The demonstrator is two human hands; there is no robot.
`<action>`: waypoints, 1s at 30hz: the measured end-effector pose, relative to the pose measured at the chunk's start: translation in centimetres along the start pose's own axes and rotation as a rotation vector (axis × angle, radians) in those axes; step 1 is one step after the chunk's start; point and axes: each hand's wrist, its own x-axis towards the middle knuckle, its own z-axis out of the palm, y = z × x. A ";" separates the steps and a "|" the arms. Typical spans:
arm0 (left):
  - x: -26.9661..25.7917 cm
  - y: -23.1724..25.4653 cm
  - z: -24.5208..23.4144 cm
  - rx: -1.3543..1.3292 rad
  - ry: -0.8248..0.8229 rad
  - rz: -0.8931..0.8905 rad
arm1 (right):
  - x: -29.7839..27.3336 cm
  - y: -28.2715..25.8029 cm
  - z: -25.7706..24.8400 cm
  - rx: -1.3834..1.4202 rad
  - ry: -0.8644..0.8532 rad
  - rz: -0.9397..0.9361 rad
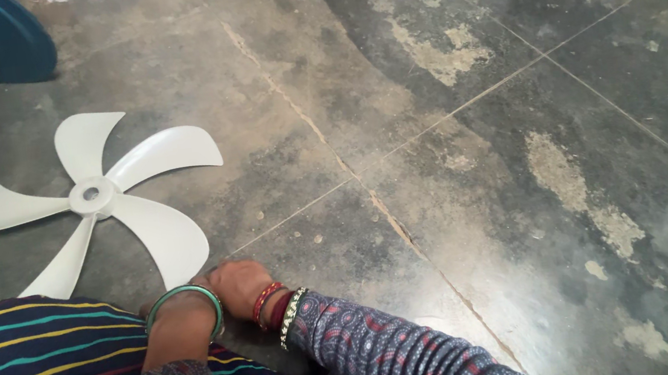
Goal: The person disassembles a standing electric fan by removing the front grille, then the fan blades, and finally the rear grille. The components are placed on the floor beside the fan base.
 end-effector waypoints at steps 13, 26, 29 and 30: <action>-4.5 -4.0 -3.9 -0.541 0.702 0.086 | 4.5 -3.8 -15.7 0.311 0.238 -0.044; -12.2 -19.2 -3.5 -0.736 1.534 0.173 | 7.1 -19.1 -21.6 0.624 0.500 -0.475; -13.0 -22.6 -2.3 -0.740 1.620 0.126 | 8.2 -23.2 -20.7 0.649 0.466 -0.582; -13.3 -23.7 -1.7 -0.738 1.650 0.113 | 8.5 -24.5 -20.3 0.660 0.448 -0.616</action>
